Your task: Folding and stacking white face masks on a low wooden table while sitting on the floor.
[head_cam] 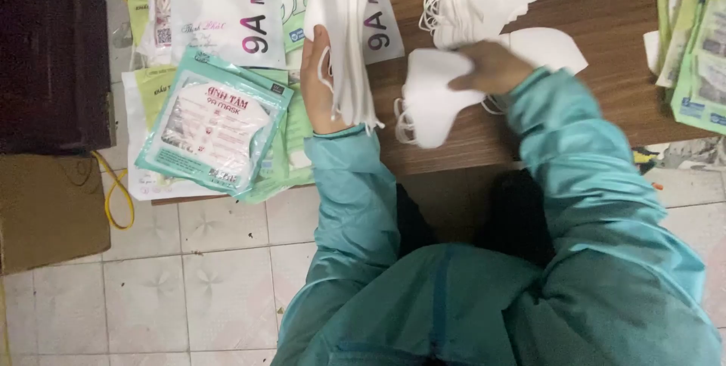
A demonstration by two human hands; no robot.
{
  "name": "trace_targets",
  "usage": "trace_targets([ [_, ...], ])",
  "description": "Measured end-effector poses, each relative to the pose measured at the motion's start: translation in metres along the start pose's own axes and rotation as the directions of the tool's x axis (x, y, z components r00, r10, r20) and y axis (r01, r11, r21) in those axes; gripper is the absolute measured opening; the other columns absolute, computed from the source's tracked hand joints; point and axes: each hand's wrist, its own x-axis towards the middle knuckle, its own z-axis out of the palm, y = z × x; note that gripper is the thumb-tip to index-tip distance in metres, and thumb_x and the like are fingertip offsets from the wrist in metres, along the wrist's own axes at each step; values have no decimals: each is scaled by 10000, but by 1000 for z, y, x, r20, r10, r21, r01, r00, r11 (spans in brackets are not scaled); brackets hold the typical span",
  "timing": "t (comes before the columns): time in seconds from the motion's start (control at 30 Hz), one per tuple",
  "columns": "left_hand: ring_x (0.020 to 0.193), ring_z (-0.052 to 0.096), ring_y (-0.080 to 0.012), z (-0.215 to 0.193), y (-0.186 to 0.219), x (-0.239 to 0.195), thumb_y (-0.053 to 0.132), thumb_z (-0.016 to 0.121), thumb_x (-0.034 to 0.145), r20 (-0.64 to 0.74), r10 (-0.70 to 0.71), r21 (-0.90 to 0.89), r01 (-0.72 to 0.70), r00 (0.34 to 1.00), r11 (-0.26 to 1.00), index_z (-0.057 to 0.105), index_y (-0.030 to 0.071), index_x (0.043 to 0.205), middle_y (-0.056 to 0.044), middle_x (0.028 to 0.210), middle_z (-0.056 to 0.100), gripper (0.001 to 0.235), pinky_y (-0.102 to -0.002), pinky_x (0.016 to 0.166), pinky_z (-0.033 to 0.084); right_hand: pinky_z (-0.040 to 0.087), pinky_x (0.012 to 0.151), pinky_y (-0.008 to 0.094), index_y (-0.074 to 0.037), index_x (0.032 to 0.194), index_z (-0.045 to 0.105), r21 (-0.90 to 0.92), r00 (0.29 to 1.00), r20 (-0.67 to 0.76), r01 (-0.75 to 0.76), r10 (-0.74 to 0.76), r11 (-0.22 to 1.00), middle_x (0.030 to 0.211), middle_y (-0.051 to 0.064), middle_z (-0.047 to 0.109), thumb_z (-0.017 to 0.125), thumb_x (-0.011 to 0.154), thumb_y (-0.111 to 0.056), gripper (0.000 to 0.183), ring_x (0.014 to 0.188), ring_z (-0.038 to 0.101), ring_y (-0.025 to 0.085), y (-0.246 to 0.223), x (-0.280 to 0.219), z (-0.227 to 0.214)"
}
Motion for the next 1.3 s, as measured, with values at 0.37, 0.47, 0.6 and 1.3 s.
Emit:
trace_targets([
  [0.37,941,682,-208,10,-19,-11,138,630,1007,137,124,108,-139,983,984,597,-67,1250,-194,1120,707,319,-296,863,558,513,895,459,-23,1372,664,-27,942,-335,16,-24,1000,1189,220,704,810,806,-24,584,975,668,389,122,-11,-55],
  [0.47,873,670,-178,8,-24,-10,112,611,1004,133,133,247,-163,982,955,625,-53,1190,-186,1057,724,249,-270,808,550,508,925,467,-28,1405,663,-104,921,-378,55,-91,993,1214,237,699,808,757,10,666,1012,665,415,133,-5,-54],
  [0.6,816,669,-154,6,-33,-13,105,603,997,122,116,367,-153,986,918,627,-64,1180,-184,1017,735,250,-235,748,549,540,866,511,-147,1388,722,-386,899,-371,77,-231,919,1179,185,742,809,741,-174,653,963,684,445,150,10,-53],
  [1.3,723,740,-130,16,-101,-4,75,587,1020,467,101,617,-406,878,674,662,17,1242,-135,1009,807,242,-234,626,653,664,775,242,-55,1211,639,535,884,-399,441,-244,721,1030,68,717,641,1095,-183,172,817,714,132,108,-29,-42],
])
